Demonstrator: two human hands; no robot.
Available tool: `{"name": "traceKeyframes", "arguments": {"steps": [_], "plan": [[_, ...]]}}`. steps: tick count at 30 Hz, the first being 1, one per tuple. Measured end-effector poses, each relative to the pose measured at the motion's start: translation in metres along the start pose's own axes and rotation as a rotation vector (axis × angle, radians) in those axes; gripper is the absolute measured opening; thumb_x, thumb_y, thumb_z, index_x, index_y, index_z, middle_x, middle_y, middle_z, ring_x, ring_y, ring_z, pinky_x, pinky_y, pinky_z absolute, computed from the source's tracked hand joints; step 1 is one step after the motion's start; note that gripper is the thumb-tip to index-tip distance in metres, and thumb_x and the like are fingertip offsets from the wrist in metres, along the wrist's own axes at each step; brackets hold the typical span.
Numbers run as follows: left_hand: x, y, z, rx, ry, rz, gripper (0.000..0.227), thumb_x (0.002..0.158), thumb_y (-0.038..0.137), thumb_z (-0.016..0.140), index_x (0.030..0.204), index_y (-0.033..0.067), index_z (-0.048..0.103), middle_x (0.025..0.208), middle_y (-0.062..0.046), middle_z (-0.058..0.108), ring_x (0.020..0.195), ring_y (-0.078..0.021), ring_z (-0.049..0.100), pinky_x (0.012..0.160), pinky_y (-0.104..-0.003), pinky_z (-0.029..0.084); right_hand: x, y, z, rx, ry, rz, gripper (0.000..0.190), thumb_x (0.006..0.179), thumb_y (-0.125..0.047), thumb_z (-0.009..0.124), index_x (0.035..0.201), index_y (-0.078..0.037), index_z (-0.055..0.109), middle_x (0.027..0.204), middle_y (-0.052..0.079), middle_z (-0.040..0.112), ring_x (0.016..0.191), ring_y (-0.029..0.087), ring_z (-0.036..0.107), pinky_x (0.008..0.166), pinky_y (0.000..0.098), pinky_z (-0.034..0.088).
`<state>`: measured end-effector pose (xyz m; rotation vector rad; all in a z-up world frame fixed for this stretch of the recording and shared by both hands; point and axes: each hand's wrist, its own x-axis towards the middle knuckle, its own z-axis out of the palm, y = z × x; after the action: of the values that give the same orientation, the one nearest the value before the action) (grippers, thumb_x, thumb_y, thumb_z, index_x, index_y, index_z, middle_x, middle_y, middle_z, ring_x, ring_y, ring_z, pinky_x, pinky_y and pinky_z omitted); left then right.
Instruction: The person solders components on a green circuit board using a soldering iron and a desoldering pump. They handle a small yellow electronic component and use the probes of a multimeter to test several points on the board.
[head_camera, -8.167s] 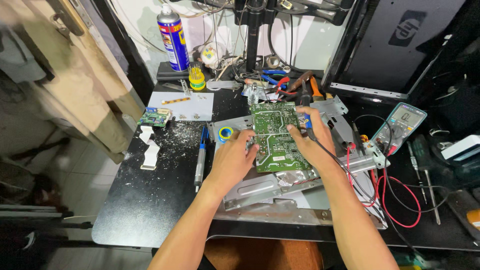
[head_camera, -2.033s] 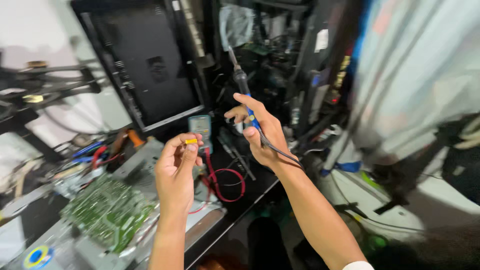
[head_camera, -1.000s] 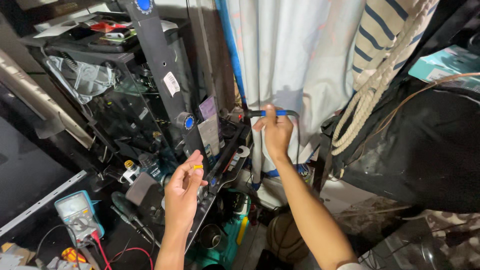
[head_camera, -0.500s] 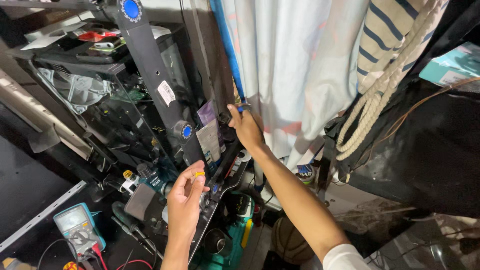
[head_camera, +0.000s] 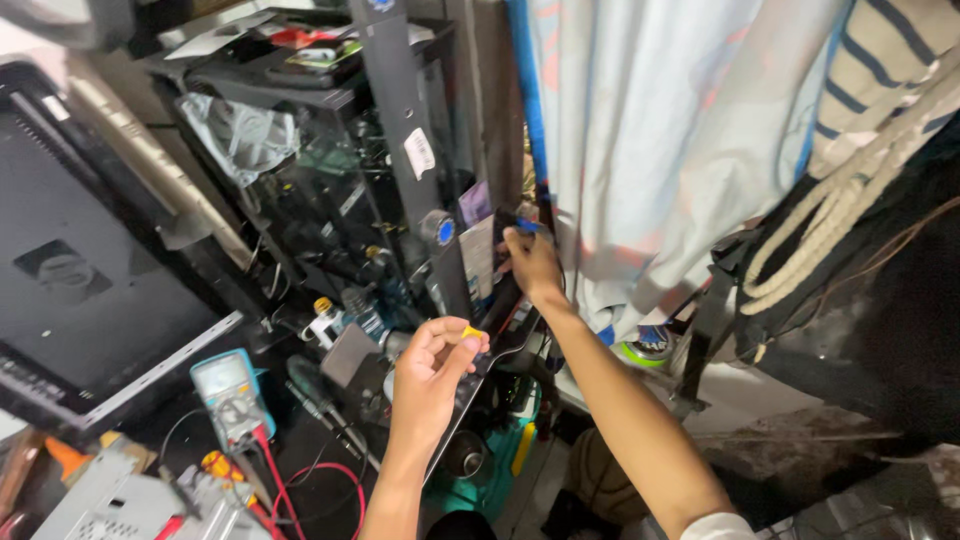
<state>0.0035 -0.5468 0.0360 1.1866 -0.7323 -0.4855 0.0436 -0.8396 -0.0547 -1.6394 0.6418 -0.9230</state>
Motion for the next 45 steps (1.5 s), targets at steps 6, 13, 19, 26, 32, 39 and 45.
{"name": "traceKeyframes", "arguments": {"steps": [6,13,19,26,32,39,45], "plan": [[-0.023,0.023,-0.014,-0.032,0.01,0.014,0.024,0.095,0.015,0.071,0.114,0.0014,0.065,0.103,-0.007,0.077,0.093,-0.0103,0.07,0.076,-0.025,0.052,-0.038,0.001,-0.001,0.124,0.047,-0.012,0.045,0.098,-0.034,0.065,0.126,0.0,0.056,0.088,0.012,0.072,0.061,0.016,0.064,0.056,0.0288,0.053],[-0.052,0.046,-0.045,-0.003,0.052,0.066,0.026,0.098,0.018,0.067,0.119,0.0012,0.066,0.101,-0.005,0.075,0.088,-0.0081,0.067,0.074,-0.024,0.052,-0.13,-0.058,0.021,0.193,0.251,-0.288,0.025,0.11,-0.023,0.063,0.111,0.0,0.072,0.079,0.0,0.057,0.071,0.007,0.049,0.06,0.0232,0.038],[-0.075,0.064,-0.091,0.086,0.214,0.092,0.027,0.103,0.019,0.063,0.122,0.0028,0.072,0.093,-0.004,0.071,0.078,-0.0092,0.061,0.07,-0.023,0.052,-0.224,-0.143,0.074,0.359,0.065,-0.501,0.011,0.108,-0.013,0.061,0.11,-0.002,0.065,0.075,-0.003,0.058,0.065,0.003,0.049,0.059,0.0194,0.037],[-0.129,0.11,-0.156,0.059,0.342,0.243,0.025,0.102,0.014,0.064,0.122,0.0,0.069,0.101,-0.004,0.072,0.083,-0.008,0.062,0.074,-0.025,0.052,-0.301,-0.212,0.154,0.332,-0.544,-0.617,0.033,0.095,-0.003,0.067,0.128,0.001,0.062,0.104,0.004,0.063,0.089,0.008,0.061,0.076,0.0214,0.05],[-0.206,0.151,-0.242,0.094,0.454,0.217,0.021,0.101,0.013,0.065,0.117,0.0006,0.067,0.106,-0.006,0.076,0.094,-0.0078,0.069,0.083,-0.025,0.053,-0.359,-0.24,0.227,0.452,-0.836,-0.543,0.026,0.096,-0.001,0.07,0.122,0.001,0.066,0.113,0.006,0.064,0.1,0.013,0.068,0.085,0.0253,0.057],[-0.3,0.159,-0.33,0.317,0.555,0.218,0.016,0.098,0.007,0.075,0.11,-0.0009,0.07,0.095,-0.003,0.068,0.086,-0.0073,0.061,0.075,-0.024,0.05,-0.433,-0.255,0.297,0.468,-1.052,-0.501,0.017,0.102,-0.005,0.066,0.117,0.0,0.072,0.113,0.006,0.063,0.089,0.009,0.061,0.075,0.0232,0.05],[-0.349,0.166,-0.375,0.382,0.663,0.248,0.018,0.093,0.009,0.074,0.107,0.0012,0.069,0.099,0.0,0.072,0.093,-0.0048,0.065,0.083,-0.021,0.054,-0.479,-0.262,0.348,0.368,-1.185,-0.235,0.02,0.095,-0.009,0.071,0.113,-0.003,0.071,0.087,0.0,0.068,0.076,0.006,0.061,0.062,0.0227,0.048]]}}
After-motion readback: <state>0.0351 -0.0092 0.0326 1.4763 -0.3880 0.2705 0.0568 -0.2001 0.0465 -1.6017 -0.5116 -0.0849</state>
